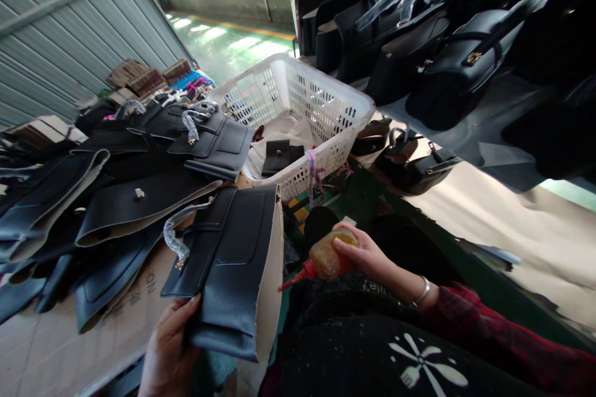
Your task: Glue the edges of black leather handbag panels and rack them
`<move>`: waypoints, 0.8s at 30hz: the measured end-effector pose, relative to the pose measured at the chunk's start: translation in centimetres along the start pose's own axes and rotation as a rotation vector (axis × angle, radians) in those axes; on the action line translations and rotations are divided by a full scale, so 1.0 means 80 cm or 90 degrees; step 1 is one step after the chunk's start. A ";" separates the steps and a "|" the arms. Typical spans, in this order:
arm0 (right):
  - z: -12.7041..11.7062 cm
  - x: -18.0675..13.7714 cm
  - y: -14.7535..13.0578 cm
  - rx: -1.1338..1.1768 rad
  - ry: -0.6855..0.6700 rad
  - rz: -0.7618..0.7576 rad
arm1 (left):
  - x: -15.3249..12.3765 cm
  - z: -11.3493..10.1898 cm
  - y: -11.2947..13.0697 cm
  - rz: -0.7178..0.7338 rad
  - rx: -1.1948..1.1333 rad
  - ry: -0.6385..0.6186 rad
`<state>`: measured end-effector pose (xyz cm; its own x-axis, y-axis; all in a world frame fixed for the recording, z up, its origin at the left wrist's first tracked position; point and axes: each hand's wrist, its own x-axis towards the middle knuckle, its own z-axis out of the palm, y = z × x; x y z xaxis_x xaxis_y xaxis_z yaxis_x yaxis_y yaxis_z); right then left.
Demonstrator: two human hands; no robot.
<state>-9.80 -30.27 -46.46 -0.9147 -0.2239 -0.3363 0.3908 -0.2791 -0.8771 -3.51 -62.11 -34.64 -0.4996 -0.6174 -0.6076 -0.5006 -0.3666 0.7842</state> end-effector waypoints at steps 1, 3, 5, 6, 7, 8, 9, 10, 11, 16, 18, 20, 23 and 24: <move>-0.001 -0.001 0.000 -0.006 0.001 -0.004 | 0.000 0.000 0.000 -0.001 0.001 -0.007; -0.006 0.002 0.001 -0.021 0.028 -0.028 | -0.001 0.001 0.000 0.004 0.001 -0.018; -0.013 0.008 0.002 -0.036 0.090 -0.067 | -0.003 0.004 0.000 0.009 0.004 -0.018; -0.017 0.012 0.002 -0.039 0.127 -0.088 | -0.005 0.005 -0.001 0.011 0.006 -0.016; -0.020 0.017 0.002 -0.039 0.159 -0.107 | -0.006 0.007 -0.001 0.015 0.008 -0.015; -0.022 0.022 0.002 -0.037 0.181 -0.123 | -0.007 0.008 -0.002 0.019 0.009 -0.016; -0.024 0.026 0.001 -0.035 0.191 -0.134 | -0.008 0.009 -0.002 0.023 0.008 -0.019; -0.024 0.029 0.000 -0.034 0.193 -0.140 | -0.008 0.010 -0.003 0.025 0.005 -0.019; -0.024 0.031 0.000 -0.037 0.189 -0.141 | -0.008 0.010 -0.004 0.025 0.000 -0.017; -0.015 0.024 -0.002 -0.039 0.139 -0.084 | -0.001 0.008 -0.010 0.013 -0.010 -0.012; -0.012 0.014 -0.001 -0.017 0.104 -0.053 | 0.003 0.006 -0.012 0.008 0.003 -0.033; -0.008 0.002 -0.002 -0.008 0.066 -0.029 | 0.005 0.005 -0.014 0.014 0.009 -0.046; -0.002 -0.015 -0.003 -0.010 0.016 -0.002 | 0.005 0.005 -0.016 0.038 0.006 -0.045; 0.000 -0.020 -0.003 -0.006 -0.002 0.008 | 0.005 0.006 -0.017 0.041 0.005 -0.043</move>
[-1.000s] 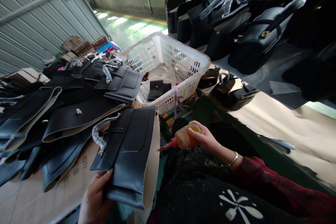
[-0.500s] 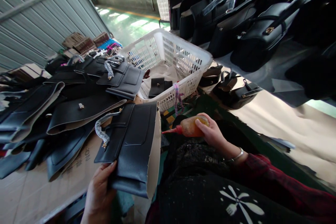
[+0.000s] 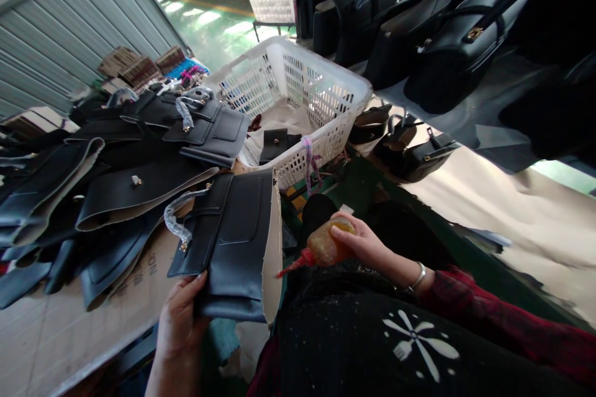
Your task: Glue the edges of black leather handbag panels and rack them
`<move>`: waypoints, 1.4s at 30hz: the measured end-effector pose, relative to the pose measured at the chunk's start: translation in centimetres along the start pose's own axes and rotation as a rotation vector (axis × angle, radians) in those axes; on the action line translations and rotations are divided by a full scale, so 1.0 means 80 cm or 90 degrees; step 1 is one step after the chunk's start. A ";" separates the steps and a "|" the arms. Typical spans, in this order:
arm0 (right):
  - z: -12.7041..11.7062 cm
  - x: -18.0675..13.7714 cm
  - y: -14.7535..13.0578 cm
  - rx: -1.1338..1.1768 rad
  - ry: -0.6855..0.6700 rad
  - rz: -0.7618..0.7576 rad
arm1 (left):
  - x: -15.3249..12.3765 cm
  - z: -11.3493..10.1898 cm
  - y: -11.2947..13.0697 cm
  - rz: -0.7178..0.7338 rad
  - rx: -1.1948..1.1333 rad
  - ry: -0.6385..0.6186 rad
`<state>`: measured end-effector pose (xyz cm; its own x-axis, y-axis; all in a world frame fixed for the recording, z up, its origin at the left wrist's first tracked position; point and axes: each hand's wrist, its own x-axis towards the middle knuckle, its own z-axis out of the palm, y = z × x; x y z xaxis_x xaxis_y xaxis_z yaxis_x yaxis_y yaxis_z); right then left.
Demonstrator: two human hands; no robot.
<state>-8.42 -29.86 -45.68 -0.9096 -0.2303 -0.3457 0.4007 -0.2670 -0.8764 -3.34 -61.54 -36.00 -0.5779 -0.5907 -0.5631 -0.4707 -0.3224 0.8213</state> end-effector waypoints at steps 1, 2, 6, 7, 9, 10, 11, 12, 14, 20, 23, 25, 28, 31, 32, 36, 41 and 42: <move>0.002 -0.004 0.000 0.006 -0.018 0.010 | 0.000 0.000 -0.001 0.001 -0.003 0.004; 0.004 -0.008 -0.001 0.012 -0.035 0.018 | -0.001 0.001 -0.001 0.001 -0.007 0.008; 0.001 -0.009 -0.001 -0.011 -0.033 0.001 | -0.001 0.000 -0.004 0.006 -0.015 0.015; -0.003 -0.006 0.000 -0.025 -0.008 -0.016 | -0.001 -0.001 -0.005 0.006 -0.012 0.014; -0.011 0.003 0.002 -0.051 0.057 -0.057 | 0.000 -0.002 -0.007 0.007 -0.005 0.011; -0.016 0.009 0.004 -0.059 0.090 -0.078 | 0.000 -0.002 -0.008 0.007 0.000 0.010; -0.020 0.015 0.006 -0.062 0.120 -0.097 | 0.001 -0.002 -0.009 0.008 0.004 0.010; -0.023 0.021 0.009 -0.062 0.144 -0.112 | 0.001 -0.001 -0.010 0.009 0.006 0.009; -0.027 0.029 0.013 -0.047 0.171 -0.129 | -0.001 0.002 -0.010 0.011 0.003 0.006; -0.024 0.018 0.016 0.015 0.119 -0.085 | -0.010 0.011 -0.007 0.010 -0.009 0.005; -0.025 0.007 0.016 0.022 0.097 -0.060 | -0.013 0.013 -0.006 0.013 -0.004 0.011; -0.026 0.005 0.018 0.036 0.121 -0.064 | -0.013 0.014 -0.007 0.022 -0.011 0.006; -0.025 0.012 0.020 0.052 0.167 -0.094 | -0.009 0.013 -0.010 0.038 -0.025 -0.001; -0.020 0.018 0.018 0.066 0.164 -0.096 | -0.003 0.011 -0.013 0.047 -0.030 -0.004; -0.018 0.018 0.017 0.070 0.151 -0.082 | -0.002 0.011 -0.014 0.047 -0.029 -0.004; -0.012 0.004 0.015 0.095 0.078 0.001 | -0.003 0.016 -0.014 0.042 -0.036 0.010; 0.000 -0.028 0.025 0.284 -0.108 0.174 | -0.020 0.017 -0.018 0.028 -0.053 -0.029; 0.002 -0.030 0.027 0.336 -0.133 0.216 | -0.023 0.017 -0.023 0.023 -0.050 -0.048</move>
<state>-5.31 -30.07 -46.70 -0.7046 -0.5445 -0.4550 0.7093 -0.5585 -0.4300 -2.31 -58.87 -36.61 -0.6435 -0.5465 -0.5360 -0.3967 -0.3608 0.8441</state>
